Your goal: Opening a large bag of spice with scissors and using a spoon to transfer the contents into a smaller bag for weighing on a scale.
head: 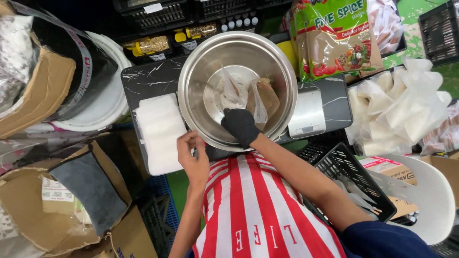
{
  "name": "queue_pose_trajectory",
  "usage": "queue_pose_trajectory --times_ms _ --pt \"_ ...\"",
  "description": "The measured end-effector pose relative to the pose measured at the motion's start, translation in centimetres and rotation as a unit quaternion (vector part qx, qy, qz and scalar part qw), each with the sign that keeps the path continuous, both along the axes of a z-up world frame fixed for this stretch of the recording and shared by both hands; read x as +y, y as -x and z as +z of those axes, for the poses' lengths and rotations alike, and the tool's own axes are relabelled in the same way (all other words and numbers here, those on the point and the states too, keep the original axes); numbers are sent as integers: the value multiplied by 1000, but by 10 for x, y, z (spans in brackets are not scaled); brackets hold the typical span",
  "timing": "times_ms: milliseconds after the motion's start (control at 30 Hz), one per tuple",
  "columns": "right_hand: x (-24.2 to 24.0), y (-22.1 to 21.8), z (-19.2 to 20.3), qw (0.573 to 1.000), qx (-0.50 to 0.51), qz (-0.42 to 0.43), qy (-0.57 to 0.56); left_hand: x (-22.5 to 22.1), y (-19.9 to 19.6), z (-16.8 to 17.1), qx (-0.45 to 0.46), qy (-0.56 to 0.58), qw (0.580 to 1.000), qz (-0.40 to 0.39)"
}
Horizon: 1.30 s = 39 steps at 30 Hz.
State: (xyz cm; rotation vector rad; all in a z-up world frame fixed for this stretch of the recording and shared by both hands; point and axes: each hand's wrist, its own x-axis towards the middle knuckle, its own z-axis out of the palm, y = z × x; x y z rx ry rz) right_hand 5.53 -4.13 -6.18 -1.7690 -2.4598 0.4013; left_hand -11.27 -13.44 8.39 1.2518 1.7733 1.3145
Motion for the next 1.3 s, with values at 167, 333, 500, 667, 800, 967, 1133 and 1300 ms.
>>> queue_pose_trajectory --times_ms 167,333,500,667,800,967,1133,1300 --pt "-28 -28 83 999 46 -3 6 -6 -24 -15 48 74 987 -131" --pt "-52 -87 235 962 229 -112 99 28 -79 -7 117 46 949 -289" --pt "-71 -149 275 847 432 -283 130 78 -140 -6 181 86 923 -327" --pt "-76 -191 254 846 433 -302 68 88 -163 -34 175 208 898 -346" --pt "-76 -200 240 875 372 -311 -8 92 -162 -41 141 243 904 -323" --pt "-65 -185 244 879 389 -277 2 92 -154 -53 101 247 914 -305" --pt "-51 -177 221 873 428 -226 54 90 -147 -32 61 229 924 -301" --pt "-29 -169 186 900 412 -142 -17 91 -136 -45 2 227 930 -289"
